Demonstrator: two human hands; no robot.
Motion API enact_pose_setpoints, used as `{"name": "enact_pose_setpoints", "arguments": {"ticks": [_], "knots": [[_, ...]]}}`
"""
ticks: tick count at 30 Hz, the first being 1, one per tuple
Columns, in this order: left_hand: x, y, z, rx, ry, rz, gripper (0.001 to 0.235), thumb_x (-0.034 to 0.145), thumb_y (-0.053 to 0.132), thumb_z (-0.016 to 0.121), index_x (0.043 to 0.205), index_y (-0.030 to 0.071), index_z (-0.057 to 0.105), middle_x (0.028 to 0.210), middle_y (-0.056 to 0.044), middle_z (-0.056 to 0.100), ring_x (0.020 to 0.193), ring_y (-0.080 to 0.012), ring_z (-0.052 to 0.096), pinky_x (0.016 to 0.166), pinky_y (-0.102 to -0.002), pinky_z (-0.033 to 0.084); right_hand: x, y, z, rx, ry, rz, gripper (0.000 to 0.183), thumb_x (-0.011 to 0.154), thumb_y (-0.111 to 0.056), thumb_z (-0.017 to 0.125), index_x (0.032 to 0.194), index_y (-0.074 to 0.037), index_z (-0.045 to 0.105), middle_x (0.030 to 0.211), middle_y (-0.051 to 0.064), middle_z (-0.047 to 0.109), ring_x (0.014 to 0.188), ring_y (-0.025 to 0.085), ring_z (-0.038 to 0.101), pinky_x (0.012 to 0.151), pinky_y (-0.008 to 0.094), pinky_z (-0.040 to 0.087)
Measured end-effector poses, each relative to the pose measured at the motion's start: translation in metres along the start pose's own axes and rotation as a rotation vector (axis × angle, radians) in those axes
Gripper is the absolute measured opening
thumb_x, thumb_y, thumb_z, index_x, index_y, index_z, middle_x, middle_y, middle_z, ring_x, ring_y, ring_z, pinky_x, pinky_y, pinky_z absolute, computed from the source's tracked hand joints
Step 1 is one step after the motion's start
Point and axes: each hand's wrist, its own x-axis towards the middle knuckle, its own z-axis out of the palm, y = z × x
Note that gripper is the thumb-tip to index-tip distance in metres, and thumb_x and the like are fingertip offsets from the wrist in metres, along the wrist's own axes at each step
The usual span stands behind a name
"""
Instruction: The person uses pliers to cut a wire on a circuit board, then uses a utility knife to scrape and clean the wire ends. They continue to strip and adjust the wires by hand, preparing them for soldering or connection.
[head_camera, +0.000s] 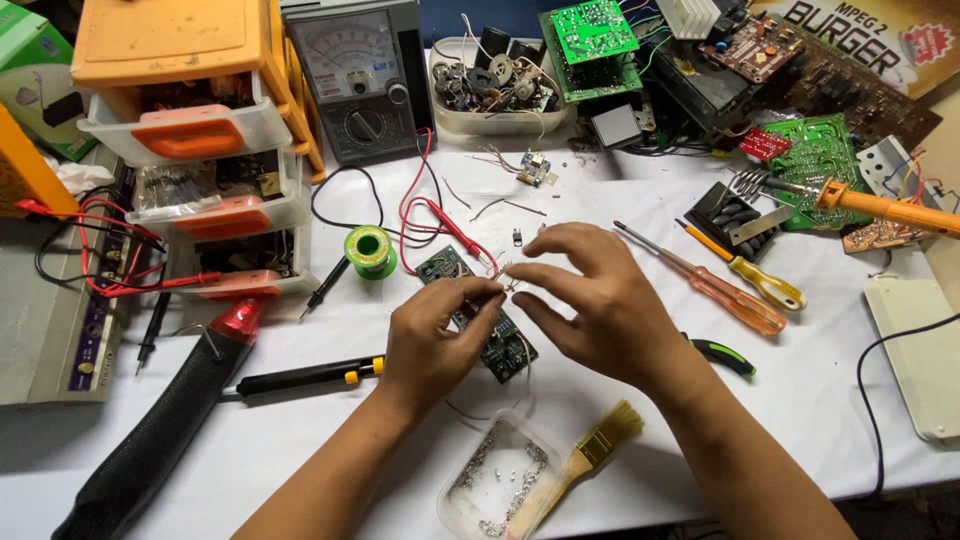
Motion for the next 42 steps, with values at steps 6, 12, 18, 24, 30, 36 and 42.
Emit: {"name": "enact_pose_setpoints", "arguments": {"ticks": [6,12,18,24,30,36,42], "knots": [[0.004,0.002,-0.003,-0.01,-0.032,0.045,0.01,0.093,0.004,0.075,0.102,0.003,0.072,0.094,-0.008,0.076,0.086,-0.0211,0.073,0.084,-0.033,0.059,-0.003,0.0,0.008,0.023,0.02,0.019,0.009,0.094,-0.009,0.079,0.101,-0.01,0.074,0.109,0.01,0.069,0.109,0.033,0.068,0.096,0.046,0.051],[0.01,0.013,-0.002,-0.092,0.016,-0.071,0.015,0.084,-0.003,0.077,0.097,0.005,0.077,0.083,-0.013,0.078,0.073,-0.028,0.075,0.061,-0.034,0.061,-0.01,-0.003,0.016,0.098,0.064,0.194,0.012,0.084,-0.01,0.083,0.093,-0.018,0.08,0.103,0.003,0.074,0.116,0.03,0.07,0.103,0.046,0.05],[0.007,0.011,0.0,-0.062,0.013,-0.039,0.017,0.083,-0.004,0.077,0.097,0.006,0.077,0.081,-0.011,0.077,0.071,-0.0268,0.074,0.06,-0.033,0.06,-0.014,-0.001,0.019,0.142,0.066,0.191,0.006,0.089,-0.011,0.08,0.093,-0.015,0.078,0.091,0.001,0.073,0.104,0.025,0.072,0.099,0.042,0.049],[0.008,0.011,0.001,-0.05,0.006,-0.008,0.02,0.082,-0.009,0.075,0.097,0.004,0.076,0.08,-0.013,0.076,0.07,-0.0292,0.074,0.058,-0.035,0.06,-0.015,0.0,0.021,-0.036,0.068,0.062,0.009,0.089,-0.011,0.08,0.095,-0.016,0.075,0.088,-0.002,0.071,0.096,0.021,0.07,0.096,0.039,0.047],[0.007,0.01,0.002,-0.046,-0.001,0.023,0.018,0.084,-0.008,0.074,0.098,0.004,0.074,0.078,-0.012,0.075,0.067,-0.0293,0.072,0.058,-0.035,0.058,-0.006,-0.004,0.014,-0.233,0.167,-0.108,0.009,0.093,-0.007,0.074,0.091,-0.016,0.074,0.086,-0.003,0.068,0.086,0.02,0.066,0.085,0.035,0.045],[0.005,0.012,0.001,-0.023,0.025,0.034,0.015,0.087,-0.005,0.073,0.099,0.006,0.073,0.08,-0.01,0.074,0.068,-0.0271,0.071,0.06,-0.034,0.058,-0.012,0.008,0.016,-0.365,0.239,-0.156,0.01,0.091,-0.008,0.076,0.085,-0.017,0.074,0.086,0.0,0.07,0.084,0.024,0.069,0.08,0.038,0.046],[0.005,0.009,-0.01,-0.09,0.058,-0.052,0.012,0.087,-0.002,0.076,0.098,0.004,0.076,0.078,-0.011,0.075,0.068,-0.025,0.073,0.058,-0.031,0.059,-0.023,0.04,-0.007,-0.295,0.251,0.104,0.008,0.097,-0.003,0.08,0.097,-0.01,0.076,0.089,0.003,0.073,0.088,0.027,0.07,0.086,0.038,0.049]]}}
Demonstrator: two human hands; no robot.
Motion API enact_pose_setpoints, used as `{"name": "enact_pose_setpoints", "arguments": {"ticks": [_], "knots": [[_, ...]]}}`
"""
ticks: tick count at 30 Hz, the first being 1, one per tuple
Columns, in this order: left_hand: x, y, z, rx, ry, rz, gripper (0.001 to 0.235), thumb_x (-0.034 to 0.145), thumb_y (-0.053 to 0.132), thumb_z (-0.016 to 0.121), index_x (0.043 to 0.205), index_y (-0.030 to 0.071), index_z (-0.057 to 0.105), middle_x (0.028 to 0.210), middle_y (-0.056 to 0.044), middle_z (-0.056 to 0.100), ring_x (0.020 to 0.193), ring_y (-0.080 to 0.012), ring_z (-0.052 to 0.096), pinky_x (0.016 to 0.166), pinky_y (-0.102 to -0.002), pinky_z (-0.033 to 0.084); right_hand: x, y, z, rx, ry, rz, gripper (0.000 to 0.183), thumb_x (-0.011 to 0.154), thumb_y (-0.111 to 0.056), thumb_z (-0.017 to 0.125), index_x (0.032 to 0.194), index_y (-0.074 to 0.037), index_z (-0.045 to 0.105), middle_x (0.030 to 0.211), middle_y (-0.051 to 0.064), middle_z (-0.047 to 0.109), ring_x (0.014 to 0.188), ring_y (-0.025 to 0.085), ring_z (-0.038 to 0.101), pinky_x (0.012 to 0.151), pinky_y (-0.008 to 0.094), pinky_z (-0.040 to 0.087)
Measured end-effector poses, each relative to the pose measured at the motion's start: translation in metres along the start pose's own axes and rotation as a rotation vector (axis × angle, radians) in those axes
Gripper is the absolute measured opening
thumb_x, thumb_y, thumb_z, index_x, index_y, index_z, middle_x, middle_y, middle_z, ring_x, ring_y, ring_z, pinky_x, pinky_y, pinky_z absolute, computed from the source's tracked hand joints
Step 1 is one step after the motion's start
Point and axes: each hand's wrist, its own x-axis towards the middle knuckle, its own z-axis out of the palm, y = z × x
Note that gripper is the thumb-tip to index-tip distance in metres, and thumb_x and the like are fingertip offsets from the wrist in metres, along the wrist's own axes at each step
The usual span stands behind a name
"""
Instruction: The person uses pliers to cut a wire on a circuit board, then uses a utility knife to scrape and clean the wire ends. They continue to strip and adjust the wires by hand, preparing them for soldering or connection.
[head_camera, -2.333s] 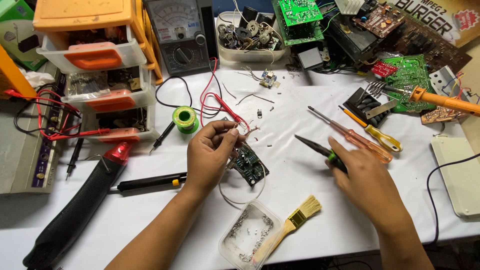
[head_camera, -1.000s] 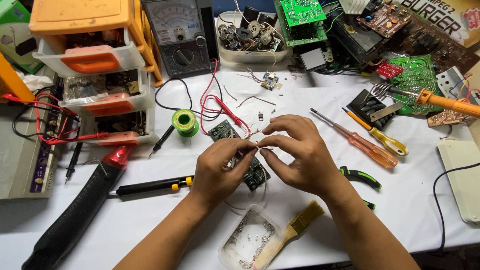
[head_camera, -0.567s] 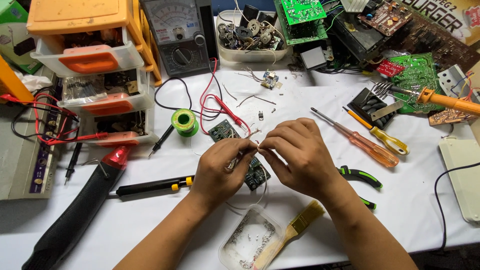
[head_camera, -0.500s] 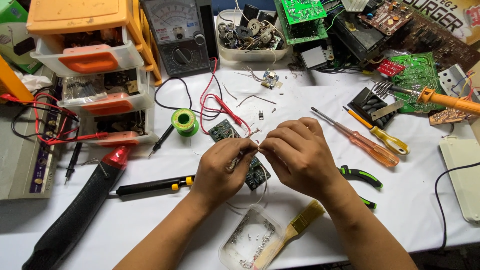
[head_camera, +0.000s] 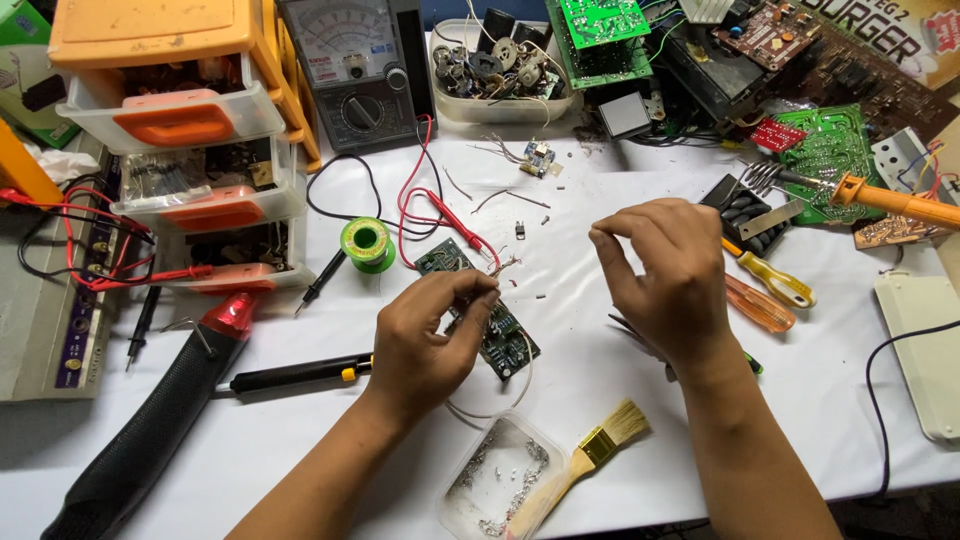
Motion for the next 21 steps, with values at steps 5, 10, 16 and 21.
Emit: {"name": "enact_pose_setpoints", "arguments": {"ticks": [5,10,16,21], "knots": [[-0.001,-0.002,-0.001,-0.028,0.019,-0.037,0.01,0.09,0.001,0.075,0.1,0.004,0.075,0.082,-0.011,0.075,0.072,-0.025,0.074,0.059,-0.032,0.059,-0.004,0.011,-0.006,0.145,-0.011,0.148,0.006,0.102,0.0,0.077,0.098,-0.004,0.076,0.092,0.01,0.075,0.09,0.033,0.072,0.081,0.041,0.053],[0.003,-0.002,-0.007,-0.06,0.059,-0.072,0.007,0.095,0.007,0.072,0.102,0.005,0.073,0.084,-0.012,0.075,0.076,-0.023,0.074,0.059,-0.032,0.058,0.005,0.009,-0.027,0.191,0.013,0.195,0.005,0.105,0.006,0.074,0.101,0.008,0.073,0.103,0.026,0.073,0.097,0.042,0.071,0.083,0.045,0.056],[0.0,-0.007,-0.007,-0.108,0.081,-0.313,0.009,0.096,0.012,0.071,0.104,0.008,0.071,0.091,-0.003,0.075,0.075,-0.009,0.068,0.072,-0.022,0.058,0.006,0.017,-0.028,0.154,0.027,0.36,0.003,0.108,0.007,0.074,0.108,0.009,0.076,0.097,0.016,0.075,0.087,0.022,0.07,0.083,0.033,0.057],[-0.003,-0.017,-0.005,-0.364,0.145,-0.402,0.015,0.098,0.011,0.068,0.111,0.004,0.066,0.095,-0.011,0.076,0.085,-0.0139,0.072,0.078,-0.025,0.061,0.025,0.024,-0.017,0.174,-0.231,0.255,0.01,0.1,-0.001,0.073,0.107,0.003,0.079,0.1,0.013,0.079,0.086,0.022,0.072,0.082,0.034,0.057]]}}
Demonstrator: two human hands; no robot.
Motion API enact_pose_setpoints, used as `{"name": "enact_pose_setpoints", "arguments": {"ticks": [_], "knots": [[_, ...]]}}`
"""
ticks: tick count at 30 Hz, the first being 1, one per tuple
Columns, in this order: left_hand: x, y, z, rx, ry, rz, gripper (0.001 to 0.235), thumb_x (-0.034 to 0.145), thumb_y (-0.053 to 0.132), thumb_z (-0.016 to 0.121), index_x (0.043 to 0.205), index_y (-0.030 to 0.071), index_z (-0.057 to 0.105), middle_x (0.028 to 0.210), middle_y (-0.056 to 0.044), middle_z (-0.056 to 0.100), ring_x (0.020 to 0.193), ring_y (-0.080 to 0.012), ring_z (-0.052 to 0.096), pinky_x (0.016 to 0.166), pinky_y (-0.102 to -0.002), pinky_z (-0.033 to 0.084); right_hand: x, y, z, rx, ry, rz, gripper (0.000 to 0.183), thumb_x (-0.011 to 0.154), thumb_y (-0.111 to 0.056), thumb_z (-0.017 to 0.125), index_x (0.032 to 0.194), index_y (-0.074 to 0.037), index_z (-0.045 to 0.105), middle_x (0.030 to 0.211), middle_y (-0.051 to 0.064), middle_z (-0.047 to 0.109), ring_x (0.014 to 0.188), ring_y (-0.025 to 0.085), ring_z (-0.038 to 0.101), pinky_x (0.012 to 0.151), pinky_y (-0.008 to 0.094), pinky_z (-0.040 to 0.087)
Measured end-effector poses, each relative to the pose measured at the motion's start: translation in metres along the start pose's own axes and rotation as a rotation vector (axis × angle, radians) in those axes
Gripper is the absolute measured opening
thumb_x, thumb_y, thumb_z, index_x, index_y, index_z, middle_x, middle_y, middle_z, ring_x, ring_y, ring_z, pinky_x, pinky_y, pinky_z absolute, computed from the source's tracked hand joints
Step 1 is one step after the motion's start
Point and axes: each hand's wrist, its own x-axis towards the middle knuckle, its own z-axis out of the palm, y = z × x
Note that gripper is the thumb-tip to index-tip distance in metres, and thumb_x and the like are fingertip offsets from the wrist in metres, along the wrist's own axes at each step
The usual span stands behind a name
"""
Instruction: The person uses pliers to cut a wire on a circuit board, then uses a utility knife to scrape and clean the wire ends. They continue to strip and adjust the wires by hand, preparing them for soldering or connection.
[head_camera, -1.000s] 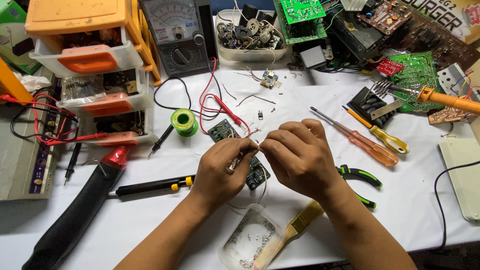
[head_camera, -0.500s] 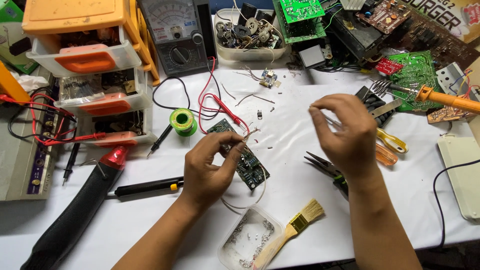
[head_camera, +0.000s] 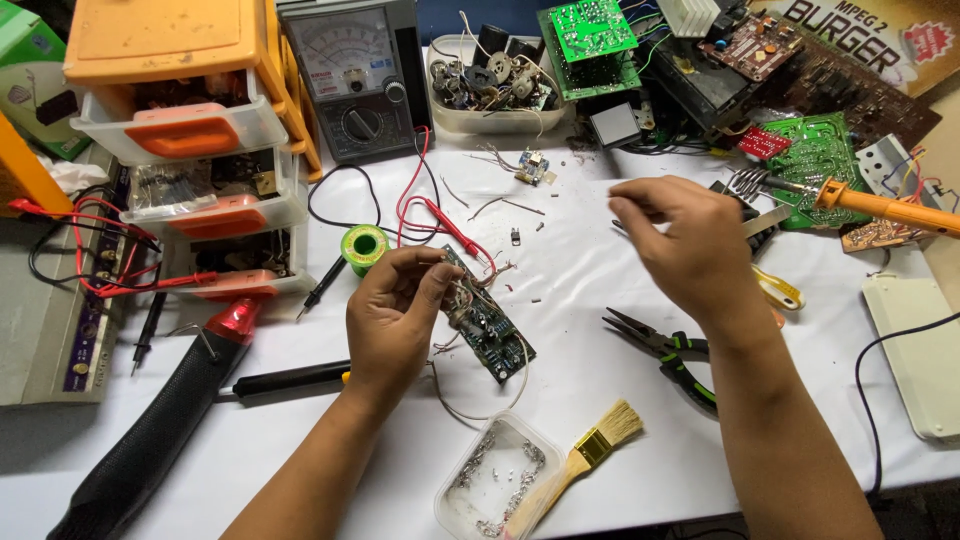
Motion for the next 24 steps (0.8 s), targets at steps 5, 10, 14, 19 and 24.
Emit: {"name": "enact_pose_setpoints", "arguments": {"ticks": [5,10,14,19,24], "knots": [[0.001,0.001,0.002,-0.068,0.008,-0.02,0.018,0.098,0.009,0.067,0.114,0.002,0.066,0.098,-0.011,0.076,0.085,-0.0164,0.073,0.08,-0.028,0.065,0.029,0.02,0.026,-0.011,-0.032,-0.062,0.012,0.1,-0.005,0.073,0.109,0.0,0.079,0.101,0.012,0.079,0.089,0.024,0.073,0.083,0.037,0.055],[0.002,-0.004,0.002,-0.103,-0.006,-0.056,0.019,0.097,0.007,0.066,0.114,-0.002,0.069,0.101,-0.014,0.077,0.09,-0.0172,0.074,0.083,-0.029,0.065,0.087,0.028,0.049,0.02,0.007,-0.161,0.016,0.099,0.0,0.07,0.112,0.002,0.08,0.103,0.017,0.079,0.09,0.027,0.073,0.081,0.04,0.057],[0.002,-0.005,0.003,-0.116,-0.034,-0.075,0.017,0.095,0.006,0.07,0.111,-0.001,0.071,0.103,-0.014,0.079,0.097,-0.0165,0.075,0.089,-0.027,0.063,0.141,0.05,0.079,-0.073,0.145,-0.295,0.013,0.102,-0.005,0.073,0.11,0.0,0.082,0.1,0.015,0.081,0.09,0.029,0.075,0.082,0.042,0.057],[0.004,-0.003,0.001,-0.056,-0.049,-0.098,0.017,0.092,0.008,0.072,0.108,0.001,0.073,0.102,-0.012,0.08,0.098,-0.0166,0.077,0.093,-0.027,0.064,0.167,0.064,0.095,0.002,0.091,-0.154,0.04,0.091,0.004,0.066,0.13,0.0,0.075,0.12,0.017,0.072,0.08,0.022,0.07,0.084,0.036,0.058],[0.004,-0.008,0.0,-0.086,-0.068,-0.158,0.017,0.091,0.008,0.073,0.107,0.0,0.073,0.102,-0.015,0.08,0.099,-0.0202,0.079,0.092,-0.029,0.065,0.128,0.022,0.066,0.035,0.125,-0.257,0.03,0.104,0.001,0.059,0.13,0.005,0.072,0.119,0.019,0.078,0.089,0.026,0.073,0.084,0.037,0.056]]}}
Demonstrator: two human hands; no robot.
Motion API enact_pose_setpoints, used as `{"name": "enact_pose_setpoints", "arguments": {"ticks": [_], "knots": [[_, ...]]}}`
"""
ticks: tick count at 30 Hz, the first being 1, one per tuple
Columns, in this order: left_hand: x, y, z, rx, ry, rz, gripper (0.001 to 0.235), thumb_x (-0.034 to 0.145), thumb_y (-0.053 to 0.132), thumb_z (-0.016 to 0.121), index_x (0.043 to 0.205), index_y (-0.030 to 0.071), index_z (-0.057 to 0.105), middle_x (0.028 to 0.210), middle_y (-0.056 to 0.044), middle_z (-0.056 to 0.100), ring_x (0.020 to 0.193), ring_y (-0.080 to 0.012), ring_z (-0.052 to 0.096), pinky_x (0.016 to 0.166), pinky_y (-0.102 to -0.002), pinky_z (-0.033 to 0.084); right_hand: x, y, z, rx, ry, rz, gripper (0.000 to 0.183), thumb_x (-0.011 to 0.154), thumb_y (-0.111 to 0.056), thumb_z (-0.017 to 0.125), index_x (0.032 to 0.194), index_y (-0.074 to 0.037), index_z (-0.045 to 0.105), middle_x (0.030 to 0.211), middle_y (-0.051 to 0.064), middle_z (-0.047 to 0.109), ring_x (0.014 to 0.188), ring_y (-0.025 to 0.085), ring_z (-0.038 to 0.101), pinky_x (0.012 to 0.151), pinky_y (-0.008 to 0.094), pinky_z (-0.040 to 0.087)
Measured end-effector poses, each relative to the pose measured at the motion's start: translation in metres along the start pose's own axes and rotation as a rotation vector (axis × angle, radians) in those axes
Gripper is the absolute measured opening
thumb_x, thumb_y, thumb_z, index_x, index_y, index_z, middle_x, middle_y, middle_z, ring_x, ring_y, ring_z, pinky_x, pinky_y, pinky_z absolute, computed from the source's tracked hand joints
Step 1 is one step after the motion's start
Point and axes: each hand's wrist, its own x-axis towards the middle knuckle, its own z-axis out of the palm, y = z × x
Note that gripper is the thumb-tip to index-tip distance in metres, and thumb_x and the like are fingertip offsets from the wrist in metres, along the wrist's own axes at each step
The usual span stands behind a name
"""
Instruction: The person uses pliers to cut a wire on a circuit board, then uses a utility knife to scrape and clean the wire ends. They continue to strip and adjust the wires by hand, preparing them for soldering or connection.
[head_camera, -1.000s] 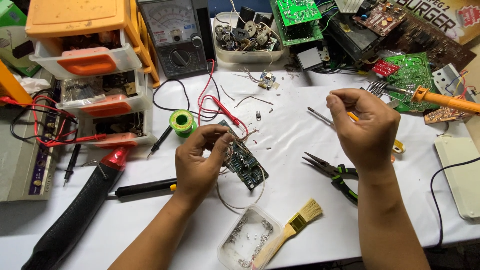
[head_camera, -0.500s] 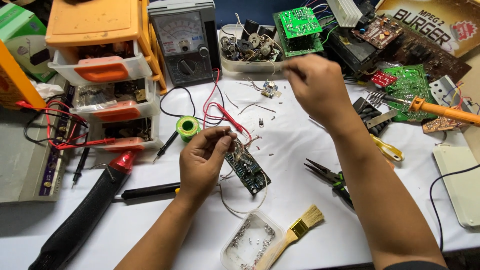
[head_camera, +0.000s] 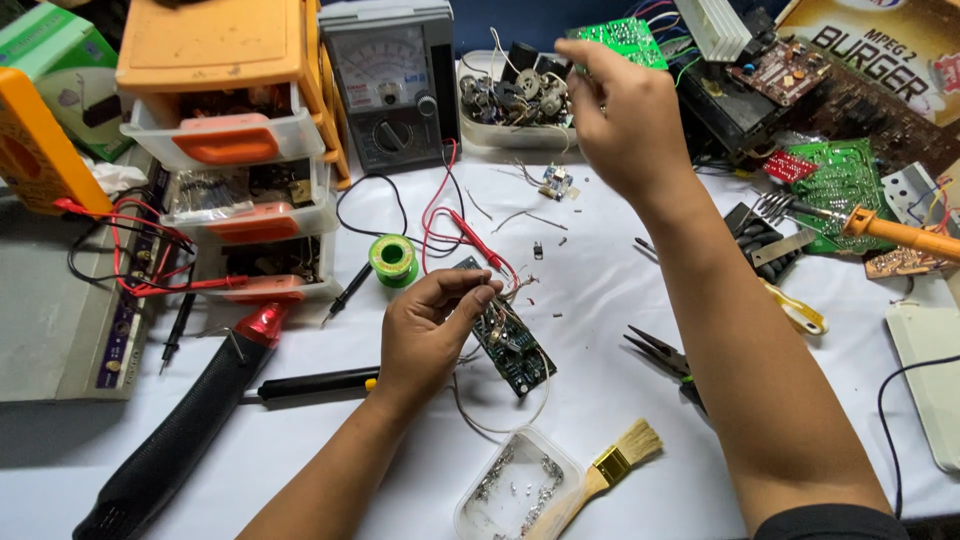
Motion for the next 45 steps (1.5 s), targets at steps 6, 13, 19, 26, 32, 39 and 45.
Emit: {"name": "enact_pose_setpoints", "arguments": {"ticks": [6,13,19,26,32,39,45], "knots": [[-0.002,-0.001,0.005,0.022,0.025,0.037,0.022,0.09,0.006,0.08,0.109,-0.004,0.077,0.085,-0.016,0.081,0.079,-0.0107,0.069,0.077,-0.03,0.061,-0.05,-0.074,-0.036,0.32,-0.188,0.039,0.028,0.09,0.002,0.078,0.117,-0.005,0.076,0.095,0.013,0.073,0.089,0.034,0.074,0.082,0.043,0.061],[-0.005,0.007,0.008,0.18,-0.041,0.102,0.017,0.084,0.003,0.084,0.101,0.0,0.08,0.081,-0.014,0.081,0.075,-0.012,0.072,0.071,-0.032,0.062,-0.087,-0.129,-0.046,0.441,-0.341,0.14,0.025,0.094,-0.001,0.073,0.118,-0.005,0.077,0.096,0.017,0.079,0.087,0.034,0.078,0.08,0.047,0.062],[-0.003,0.011,0.007,0.391,-0.153,0.28,0.014,0.083,0.005,0.083,0.097,0.007,0.082,0.07,-0.013,0.077,0.062,-0.0207,0.071,0.062,-0.034,0.056,-0.11,-0.131,-0.04,0.26,-0.212,0.115,0.014,0.088,-0.004,0.081,0.098,-0.015,0.081,0.087,0.002,0.08,0.08,0.023,0.077,0.08,0.036,0.059],[-0.003,0.018,0.011,0.466,-0.228,0.323,0.013,0.088,0.01,0.078,0.1,0.009,0.081,0.077,-0.012,0.078,0.076,-0.0302,0.075,0.078,-0.04,0.057,-0.126,-0.123,-0.033,0.433,-0.125,0.309,0.012,0.086,-0.006,0.079,0.09,-0.017,0.081,0.079,-0.001,0.079,0.074,0.018,0.076,0.079,0.033,0.057],[-0.003,0.011,0.01,0.523,-0.234,0.276,0.011,0.086,0.011,0.079,0.097,0.013,0.081,0.073,-0.007,0.078,0.071,-0.0262,0.074,0.081,-0.038,0.054,-0.134,-0.117,-0.025,0.627,-0.13,0.472,0.007,0.088,-0.007,0.077,0.091,-0.011,0.082,0.077,0.005,0.079,0.073,0.017,0.072,0.079,0.033,0.056],[-0.001,0.016,0.009,0.522,-0.225,0.161,0.011,0.091,0.015,0.074,0.1,0.011,0.079,0.074,-0.011,0.076,0.07,-0.0263,0.073,0.071,-0.038,0.058,-0.13,-0.119,-0.022,0.603,-0.112,0.479,0.006,0.09,-0.008,0.077,0.09,-0.011,0.082,0.073,0.007,0.077,0.075,0.021,0.074,0.083,0.036,0.056],[0.002,0.011,0.006,0.419,-0.161,0.05,0.015,0.094,0.012,0.07,0.105,0.006,0.077,0.08,-0.017,0.074,0.077,-0.028,0.073,0.072,-0.041,0.062,-0.13,-0.102,-0.035,0.491,-0.058,0.511,0.027,0.099,-0.012,0.071,0.074,-0.009,0.077,0.06,0.007,0.071,0.07,0.024,0.072,0.088,0.034,0.053]]}}
